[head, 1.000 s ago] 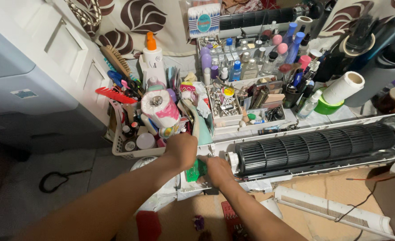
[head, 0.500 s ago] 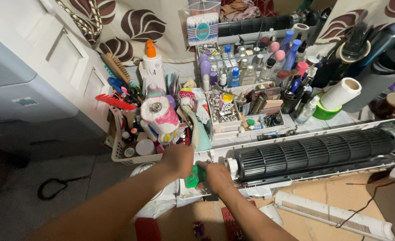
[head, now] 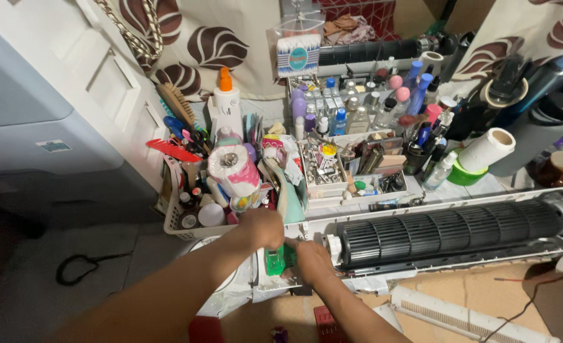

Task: The person works on a green circuit board placed inside a disassembled air conditioner unit. They use a screwdriver to tighten screws on the board and handle small components, occasionally picking up items from a nearby container.

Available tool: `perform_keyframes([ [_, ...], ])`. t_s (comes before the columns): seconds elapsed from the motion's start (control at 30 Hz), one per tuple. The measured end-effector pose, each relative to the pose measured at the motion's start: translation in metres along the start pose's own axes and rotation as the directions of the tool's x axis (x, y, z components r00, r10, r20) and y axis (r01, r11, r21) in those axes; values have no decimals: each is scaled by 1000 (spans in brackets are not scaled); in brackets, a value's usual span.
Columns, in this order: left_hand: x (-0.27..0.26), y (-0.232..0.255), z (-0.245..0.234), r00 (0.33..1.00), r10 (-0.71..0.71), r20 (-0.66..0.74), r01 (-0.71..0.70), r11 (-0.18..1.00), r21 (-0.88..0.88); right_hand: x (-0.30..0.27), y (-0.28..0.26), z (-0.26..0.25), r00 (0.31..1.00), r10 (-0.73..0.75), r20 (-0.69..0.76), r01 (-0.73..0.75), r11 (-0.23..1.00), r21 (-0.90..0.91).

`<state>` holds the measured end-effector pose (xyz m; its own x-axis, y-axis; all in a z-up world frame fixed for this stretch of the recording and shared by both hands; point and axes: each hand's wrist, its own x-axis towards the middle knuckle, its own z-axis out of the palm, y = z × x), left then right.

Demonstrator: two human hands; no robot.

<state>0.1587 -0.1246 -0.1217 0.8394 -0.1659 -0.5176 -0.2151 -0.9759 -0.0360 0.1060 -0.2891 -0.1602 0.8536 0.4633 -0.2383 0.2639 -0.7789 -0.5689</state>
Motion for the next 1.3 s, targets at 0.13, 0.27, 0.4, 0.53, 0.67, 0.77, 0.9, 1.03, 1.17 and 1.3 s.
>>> perform_keyframes([
  [0.13, 16, -11, -3, 917, 136, 375, -194, 973, 122, 0, -3, 1, 1000, 20, 16, -20, 999, -32],
  [0.27, -3, -2, -10, 999, 38, -21, -36, 995, 88, 0, -2, 0, 1000, -4, -1, 4, 999, -35],
  [0.4, -22, 4, -18, 972, 105, -208, -99, 994, 38, 1, -4, 0, 1000, 8, 21, -6, 997, -73],
  [0.53, -14, 3, -23, 998, -35, -54, 29, 995, -98, 0, -5, 1, 999, 19, 27, -17, 996, -89],
  [0.67, -10, 6, -13, 999, -29, -26, 30, 999, 33, 0, -7, 1, 1000, 8, 13, -7, 996, -88],
  [0.77, -15, 12, -9, 993, 69, -94, -55, 988, 146, 1, -7, -1, 999, 34, 34, -31, 996, -88],
  [0.9, -22, 12, -13, 980, 106, -170, -90, 991, 100, -1, -9, -2, 999, 36, 19, -34, 996, -76],
  [1.03, -14, 5, -19, 996, -63, 65, 63, 998, 10, -1, -9, -3, 999, 31, 16, -30, 998, -60],
  [1.17, -13, 13, -9, 994, -107, -7, 107, 992, 72, 1, -11, -3, 999, 29, 24, -27, 997, -66],
  [1.3, -17, 17, -7, 992, 28, -124, -16, 995, 96, -1, -9, -3, 1000, 17, 20, -15, 998, -59],
])
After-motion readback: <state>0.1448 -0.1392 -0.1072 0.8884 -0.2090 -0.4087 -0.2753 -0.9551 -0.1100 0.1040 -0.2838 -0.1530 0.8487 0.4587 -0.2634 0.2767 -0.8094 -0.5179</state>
